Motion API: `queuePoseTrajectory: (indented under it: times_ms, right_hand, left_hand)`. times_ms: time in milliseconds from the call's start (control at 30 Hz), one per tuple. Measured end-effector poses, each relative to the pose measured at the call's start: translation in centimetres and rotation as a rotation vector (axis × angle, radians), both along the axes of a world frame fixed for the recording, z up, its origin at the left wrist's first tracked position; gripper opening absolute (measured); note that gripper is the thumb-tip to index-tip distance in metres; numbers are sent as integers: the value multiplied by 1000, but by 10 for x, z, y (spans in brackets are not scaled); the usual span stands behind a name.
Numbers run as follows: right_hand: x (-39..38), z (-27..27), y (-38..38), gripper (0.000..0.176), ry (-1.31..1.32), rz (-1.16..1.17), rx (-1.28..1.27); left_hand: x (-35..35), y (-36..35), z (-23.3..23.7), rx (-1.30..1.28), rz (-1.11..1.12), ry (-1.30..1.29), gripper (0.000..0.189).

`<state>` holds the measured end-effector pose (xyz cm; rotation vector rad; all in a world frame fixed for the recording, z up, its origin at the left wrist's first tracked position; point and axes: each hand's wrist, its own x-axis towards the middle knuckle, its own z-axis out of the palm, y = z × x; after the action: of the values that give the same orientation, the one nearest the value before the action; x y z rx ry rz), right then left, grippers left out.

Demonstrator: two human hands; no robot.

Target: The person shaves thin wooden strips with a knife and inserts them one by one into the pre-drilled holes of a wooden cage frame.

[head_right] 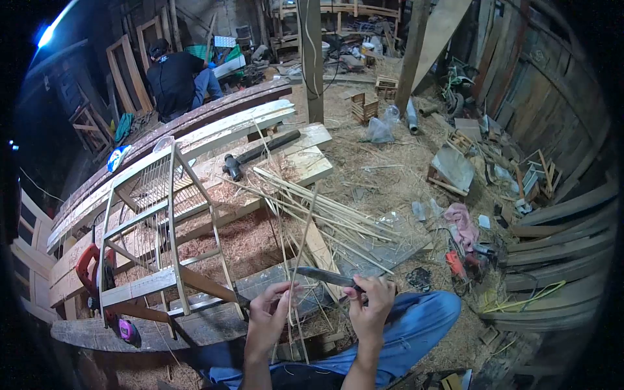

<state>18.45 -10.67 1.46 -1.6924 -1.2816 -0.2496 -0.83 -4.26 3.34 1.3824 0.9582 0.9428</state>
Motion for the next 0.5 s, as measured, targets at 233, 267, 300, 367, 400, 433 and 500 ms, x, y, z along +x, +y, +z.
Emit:
queuePoseTrajectory:
  times_ms: [233,267,300,367,400,433,500]
  right_hand:
    - [-10,5,4,27,10,86,-5]
    - [-12,6,4,27,10,90,-6]
    - [-14,7,3,27,30,97,-5]
    - [-14,8,3,27,47,104,-6]
    - [-14,8,2,27,44,105,-3]
    - [-15,8,2,26,41,107,0]
    - [-16,9,4,27,15,106,17]
  left_hand:
    - [-5,-1,21,-107,18,-173,30]
    - [-7,-1,18,-131,41,-159,30]
    - [-9,-2,15,-157,63,-145,30]
    - [-9,-3,9,-114,83,-149,32]
    - [-9,-3,8,-71,100,-149,34]
    - [-9,-3,8,-71,100,-150,34]
    - [-10,-4,8,-112,111,-128,36]
